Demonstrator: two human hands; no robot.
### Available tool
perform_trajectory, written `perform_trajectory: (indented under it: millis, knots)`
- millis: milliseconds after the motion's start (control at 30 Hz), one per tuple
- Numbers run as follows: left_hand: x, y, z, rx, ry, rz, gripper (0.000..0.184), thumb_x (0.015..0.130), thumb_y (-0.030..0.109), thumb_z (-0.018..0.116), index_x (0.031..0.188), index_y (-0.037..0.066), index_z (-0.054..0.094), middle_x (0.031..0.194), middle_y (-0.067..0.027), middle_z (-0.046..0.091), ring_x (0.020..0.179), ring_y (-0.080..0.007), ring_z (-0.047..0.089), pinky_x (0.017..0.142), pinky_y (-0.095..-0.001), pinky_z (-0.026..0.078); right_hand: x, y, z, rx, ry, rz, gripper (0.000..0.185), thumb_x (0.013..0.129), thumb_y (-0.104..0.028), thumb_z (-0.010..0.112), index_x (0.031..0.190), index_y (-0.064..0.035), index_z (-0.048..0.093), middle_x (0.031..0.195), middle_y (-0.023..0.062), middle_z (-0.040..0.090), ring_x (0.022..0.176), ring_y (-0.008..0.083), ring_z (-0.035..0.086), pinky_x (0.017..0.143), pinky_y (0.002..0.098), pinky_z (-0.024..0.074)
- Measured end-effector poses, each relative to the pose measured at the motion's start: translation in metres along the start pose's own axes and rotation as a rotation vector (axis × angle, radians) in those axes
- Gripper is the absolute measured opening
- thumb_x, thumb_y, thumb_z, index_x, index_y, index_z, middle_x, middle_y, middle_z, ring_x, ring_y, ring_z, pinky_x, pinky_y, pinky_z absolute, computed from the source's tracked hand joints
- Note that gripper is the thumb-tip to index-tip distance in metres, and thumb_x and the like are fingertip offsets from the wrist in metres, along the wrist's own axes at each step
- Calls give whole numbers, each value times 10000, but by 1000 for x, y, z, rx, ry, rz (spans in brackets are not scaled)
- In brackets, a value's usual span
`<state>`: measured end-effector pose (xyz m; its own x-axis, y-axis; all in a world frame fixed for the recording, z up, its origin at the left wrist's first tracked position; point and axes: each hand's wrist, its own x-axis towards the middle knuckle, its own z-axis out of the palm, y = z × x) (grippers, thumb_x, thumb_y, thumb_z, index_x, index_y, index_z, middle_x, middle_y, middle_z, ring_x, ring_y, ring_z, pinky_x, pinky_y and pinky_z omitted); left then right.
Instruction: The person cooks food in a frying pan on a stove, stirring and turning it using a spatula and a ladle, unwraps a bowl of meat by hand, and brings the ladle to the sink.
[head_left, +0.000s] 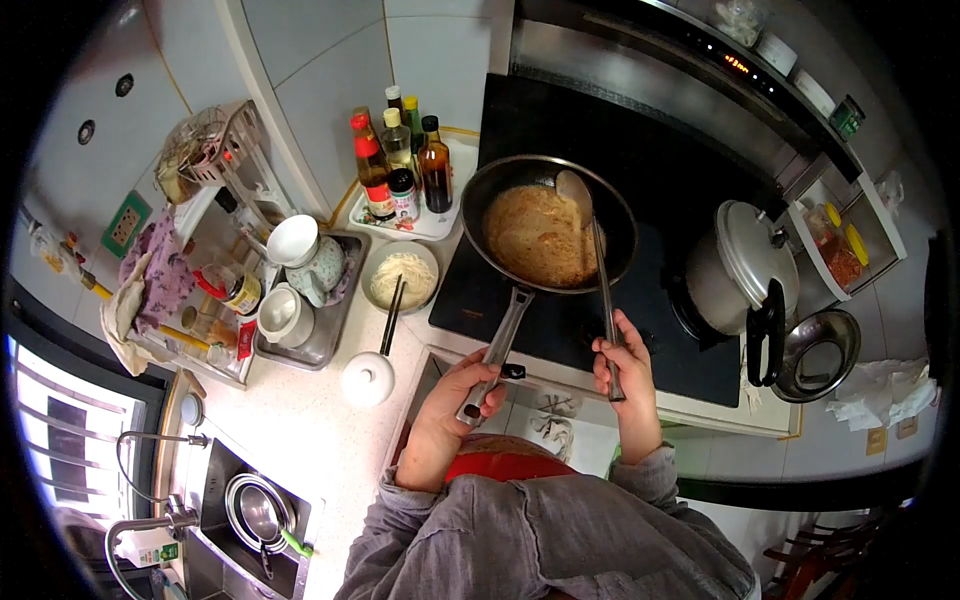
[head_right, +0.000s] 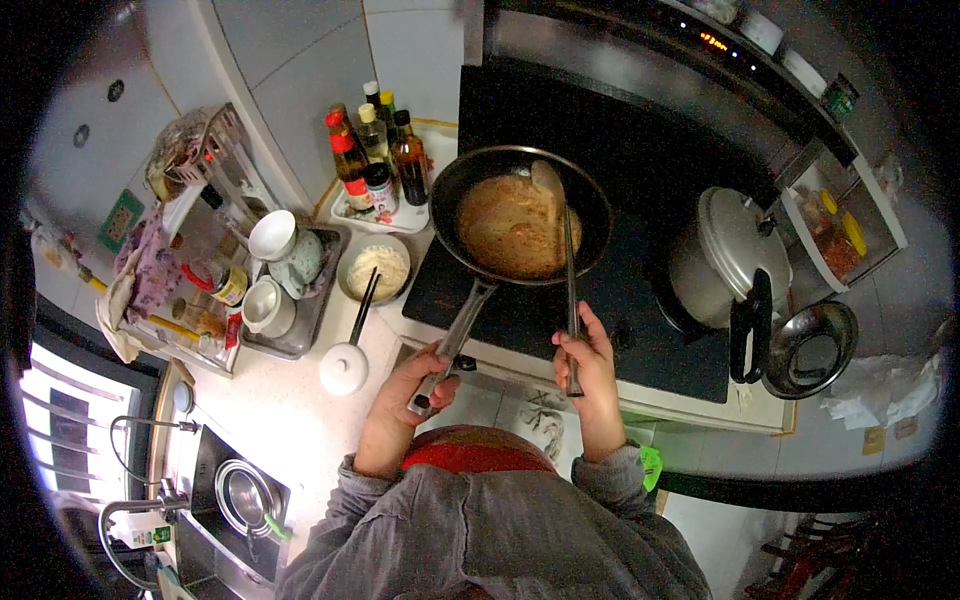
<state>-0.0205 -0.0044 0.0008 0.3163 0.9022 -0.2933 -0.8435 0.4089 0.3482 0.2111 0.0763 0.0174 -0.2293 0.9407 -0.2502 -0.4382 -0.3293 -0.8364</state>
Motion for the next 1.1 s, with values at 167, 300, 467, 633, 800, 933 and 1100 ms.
perform_trajectory:
  millis: [167,300,467,633,800,933,1100]
  knots:
    - [-2,0,6,21,58,10,250,802,70,482,1049,89,450,579,-55,420,462,-129,414,359,-211,307,6,3,6,17,-35,36,615,802,36,450,1354,-118,227,827,111,543,425,115,453,332,242,357]
    - [-4,0,12,38,81,18,239,810,78,474,1047,95,452,562,-50,414,455,-124,407,363,-202,298,5,10,11,-62,-34,43,571,813,21,463,1330,-146,288,819,97,543,426,107,442,335,231,346]
    - [-3,-1,12,38,122,18,235,816,73,464,1049,97,445,555,-59,417,442,-124,396,361,-207,302,0,7,15,-131,-39,65,603,807,38,466,1346,-149,270,817,97,543,420,109,440,336,234,341]
    - [0,-1,6,41,32,9,239,815,62,457,1052,89,441,560,-64,420,443,-128,398,361,-212,307,-5,4,10,-114,-55,56,616,790,60,461,1346,-118,266,826,110,542,415,108,443,336,234,344]
    - [0,-2,5,30,51,26,241,812,58,456,1052,76,435,563,-65,419,443,-131,403,363,-216,309,-12,4,5,-113,-64,-68,638,771,79,455,1352,-63,233,830,118,540,407,101,451,330,235,351]
    - [-2,-3,5,41,56,21,253,806,54,465,1056,75,431,564,-66,424,442,-133,406,363,-216,309,-16,-5,9,-99,16,-124,628,747,90,425,1333,-87,284,796,95,522,405,76,429,321,204,353]
    - [-1,-5,5,24,74,38,258,801,63,477,1054,79,430,565,-68,434,447,-136,416,356,-218,308,-14,-14,-7,-26,27,-62,631,756,56,502,1331,-79,281,707,55,538,404,79,440,319,222,355]
